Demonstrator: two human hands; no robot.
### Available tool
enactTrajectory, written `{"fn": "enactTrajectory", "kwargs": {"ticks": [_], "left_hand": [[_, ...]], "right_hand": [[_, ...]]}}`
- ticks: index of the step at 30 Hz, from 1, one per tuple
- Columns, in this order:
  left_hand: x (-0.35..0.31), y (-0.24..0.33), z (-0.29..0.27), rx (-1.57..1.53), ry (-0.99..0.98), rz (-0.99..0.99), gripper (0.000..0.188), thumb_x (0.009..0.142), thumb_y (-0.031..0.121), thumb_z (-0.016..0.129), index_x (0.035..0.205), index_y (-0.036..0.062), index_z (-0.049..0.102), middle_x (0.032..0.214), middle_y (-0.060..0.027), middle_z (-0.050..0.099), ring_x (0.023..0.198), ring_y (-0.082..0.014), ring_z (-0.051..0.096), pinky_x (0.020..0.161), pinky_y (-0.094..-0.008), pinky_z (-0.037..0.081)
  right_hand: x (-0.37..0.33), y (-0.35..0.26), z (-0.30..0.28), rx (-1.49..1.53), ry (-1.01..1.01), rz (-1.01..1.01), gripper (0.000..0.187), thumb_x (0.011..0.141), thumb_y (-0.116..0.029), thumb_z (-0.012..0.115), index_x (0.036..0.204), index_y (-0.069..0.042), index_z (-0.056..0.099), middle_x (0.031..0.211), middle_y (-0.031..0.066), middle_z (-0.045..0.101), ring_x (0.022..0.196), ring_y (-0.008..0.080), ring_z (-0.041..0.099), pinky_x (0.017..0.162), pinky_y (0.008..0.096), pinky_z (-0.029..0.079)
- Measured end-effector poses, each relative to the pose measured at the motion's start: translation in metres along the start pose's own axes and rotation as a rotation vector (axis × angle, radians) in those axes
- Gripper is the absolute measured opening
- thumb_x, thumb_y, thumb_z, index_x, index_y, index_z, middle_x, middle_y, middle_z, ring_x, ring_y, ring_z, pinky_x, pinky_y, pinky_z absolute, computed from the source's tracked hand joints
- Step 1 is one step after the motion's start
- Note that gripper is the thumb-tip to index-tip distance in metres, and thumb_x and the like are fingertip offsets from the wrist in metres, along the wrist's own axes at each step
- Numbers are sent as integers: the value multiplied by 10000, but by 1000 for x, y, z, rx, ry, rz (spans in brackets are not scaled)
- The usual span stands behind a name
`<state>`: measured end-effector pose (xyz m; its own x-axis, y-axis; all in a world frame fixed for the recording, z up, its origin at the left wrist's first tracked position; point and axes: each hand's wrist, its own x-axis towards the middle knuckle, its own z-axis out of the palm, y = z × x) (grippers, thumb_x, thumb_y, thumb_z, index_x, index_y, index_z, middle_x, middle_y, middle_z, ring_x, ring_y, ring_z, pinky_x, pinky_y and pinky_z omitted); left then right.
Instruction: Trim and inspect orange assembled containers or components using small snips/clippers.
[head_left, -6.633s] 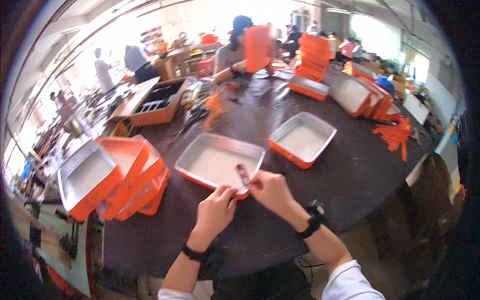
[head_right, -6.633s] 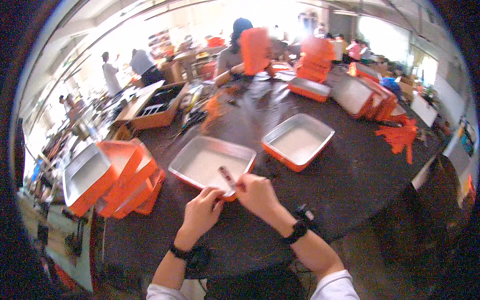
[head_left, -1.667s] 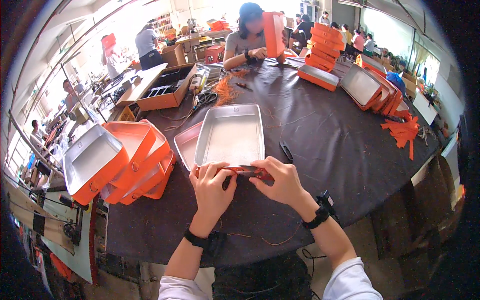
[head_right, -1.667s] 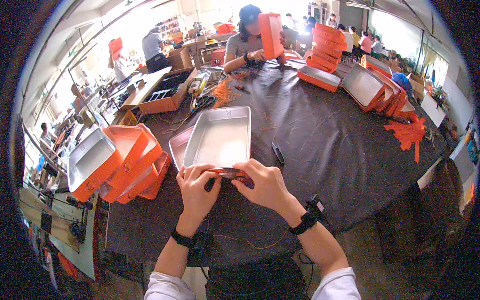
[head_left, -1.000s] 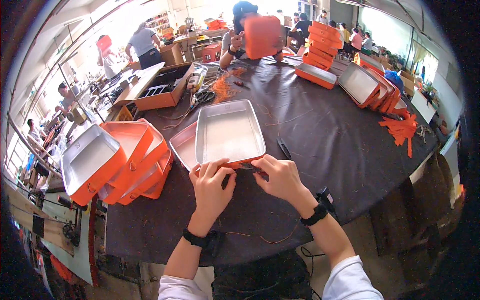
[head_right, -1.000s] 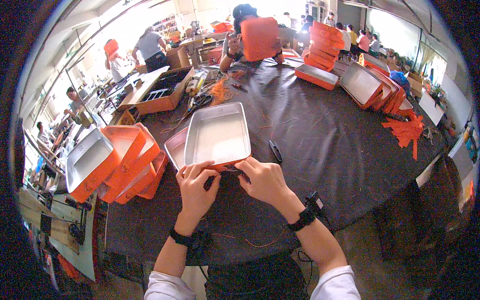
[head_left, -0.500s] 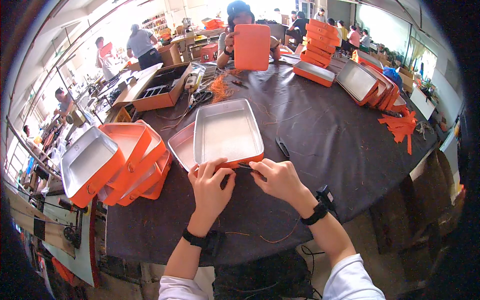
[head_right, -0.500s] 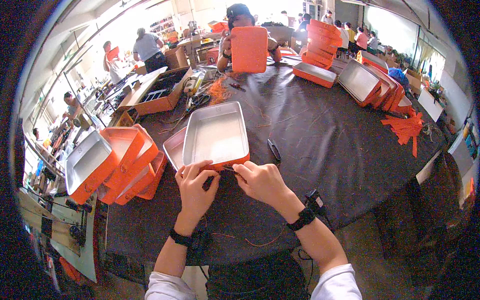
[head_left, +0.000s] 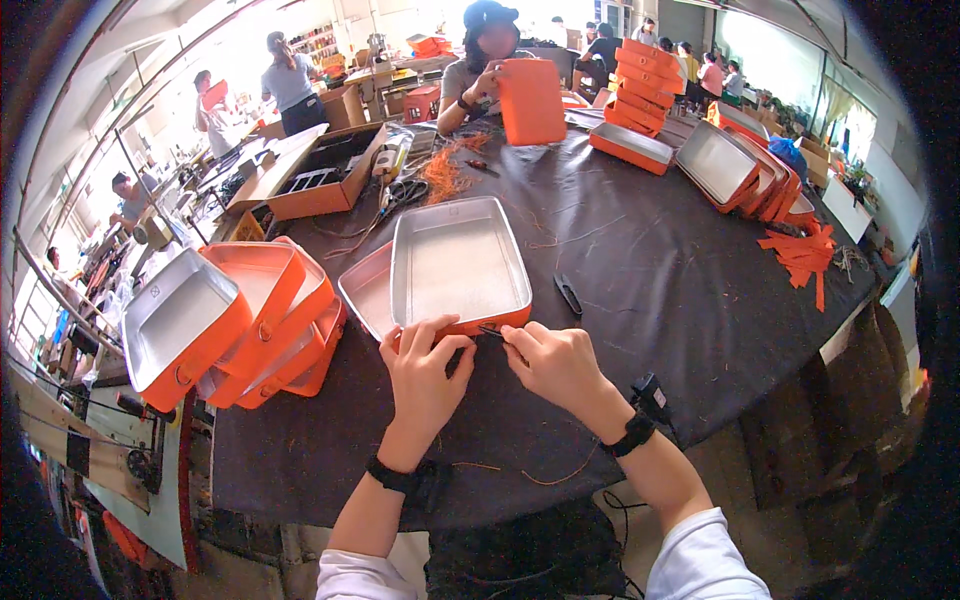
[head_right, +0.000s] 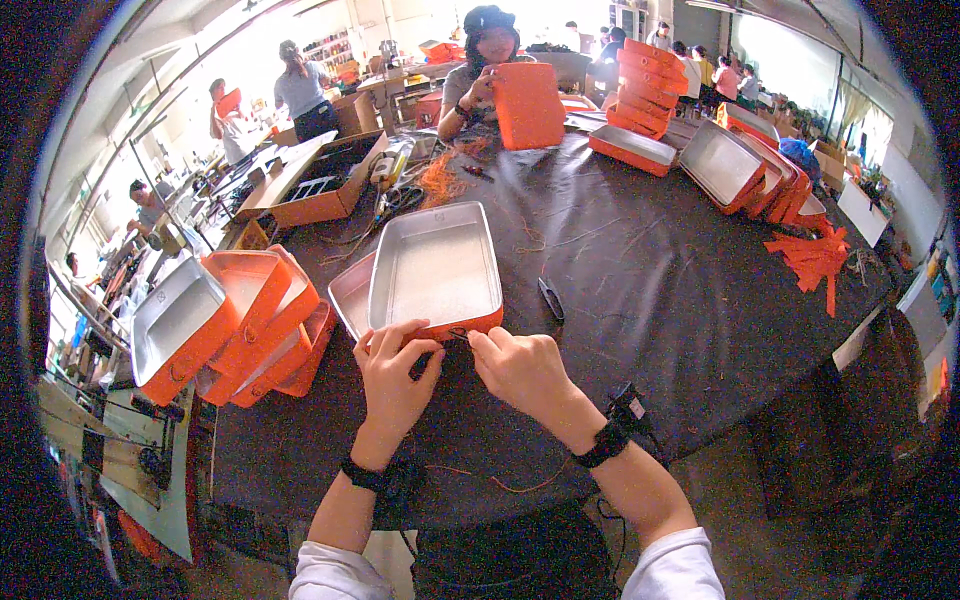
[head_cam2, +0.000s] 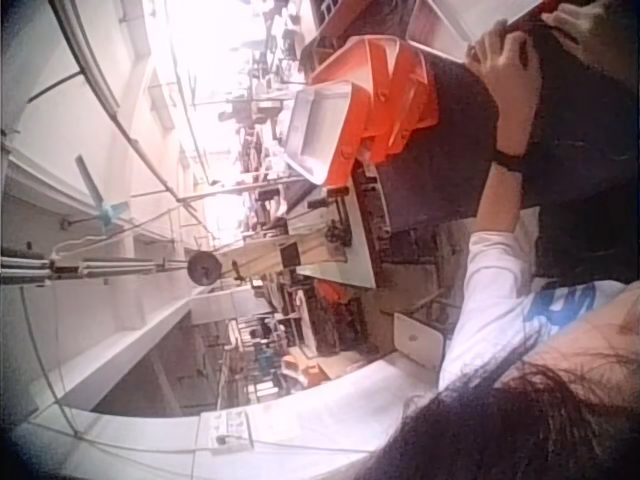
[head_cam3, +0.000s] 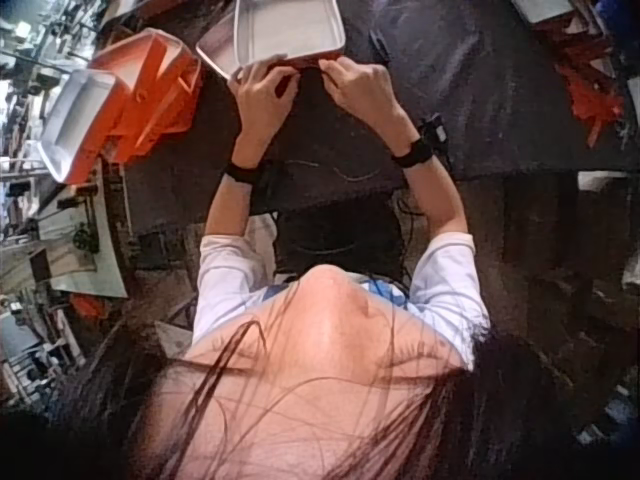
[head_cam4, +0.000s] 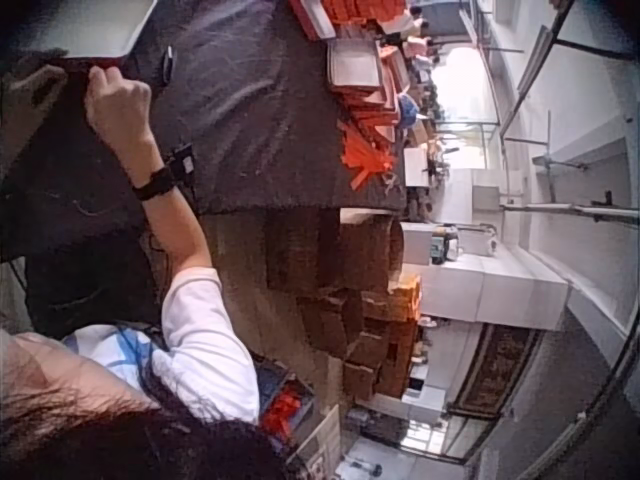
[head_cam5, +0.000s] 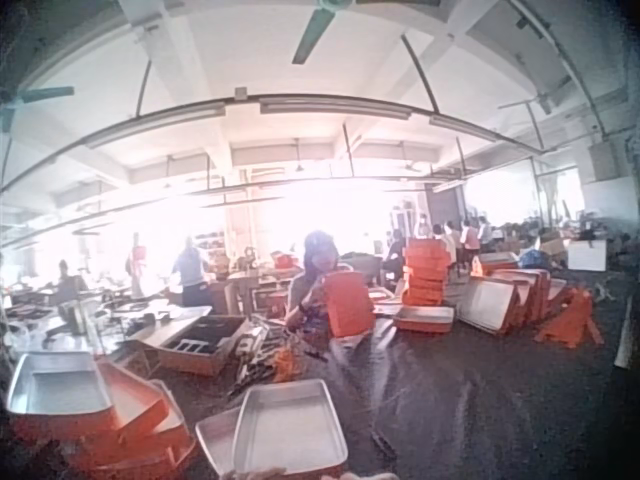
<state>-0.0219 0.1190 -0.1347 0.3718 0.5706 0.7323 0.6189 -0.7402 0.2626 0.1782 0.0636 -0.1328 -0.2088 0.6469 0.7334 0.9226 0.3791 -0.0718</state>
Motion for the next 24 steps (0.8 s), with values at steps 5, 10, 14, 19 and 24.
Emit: {"fn": "enactTrajectory", "kwargs": {"ticks": [5,10,14,19,24], "left_hand": [[0,1,0,-2,-6,-9,122,801,181,806,904,184,740,1239,15,689,1165,-218,612,1099,-499,333],[1,3,1,-23,11,-5,119,789,170,817,889,178,753,1232,6,690,1151,-219,620,1083,-520,331],[0,4,1,-31,-2,0,132,797,178,815,912,174,750,1274,-4,676,1194,-233,601,1102,-515,321],[-1,5,1,-63,-4,-6,138,803,177,813,923,169,746,1298,-12,665,1218,-236,591,1117,-513,308],[-1,7,0,-103,12,4,133,810,155,802,923,165,731,1269,13,686,1251,-225,582,1138,-517,283]], "right_hand": [[0,-3,4,-4,31,16,188,850,-153,759,1020,-88,714,753,50,655,547,219,660,480,343,515],[1,-6,3,-40,62,43,185,837,-155,755,1006,-95,712,729,42,634,564,212,669,488,344,519],[1,-6,3,-53,91,56,173,841,-174,742,994,-99,713,715,42,630,571,209,679,497,346,535],[2,-7,2,-70,90,66,175,828,-171,751,985,-104,711,713,39,631,571,211,678,510,350,539],[2,-8,2,-74,98,78,184,824,-175,758,987,-108,706,716,39,625,568,211,672,506,351,535]]}}
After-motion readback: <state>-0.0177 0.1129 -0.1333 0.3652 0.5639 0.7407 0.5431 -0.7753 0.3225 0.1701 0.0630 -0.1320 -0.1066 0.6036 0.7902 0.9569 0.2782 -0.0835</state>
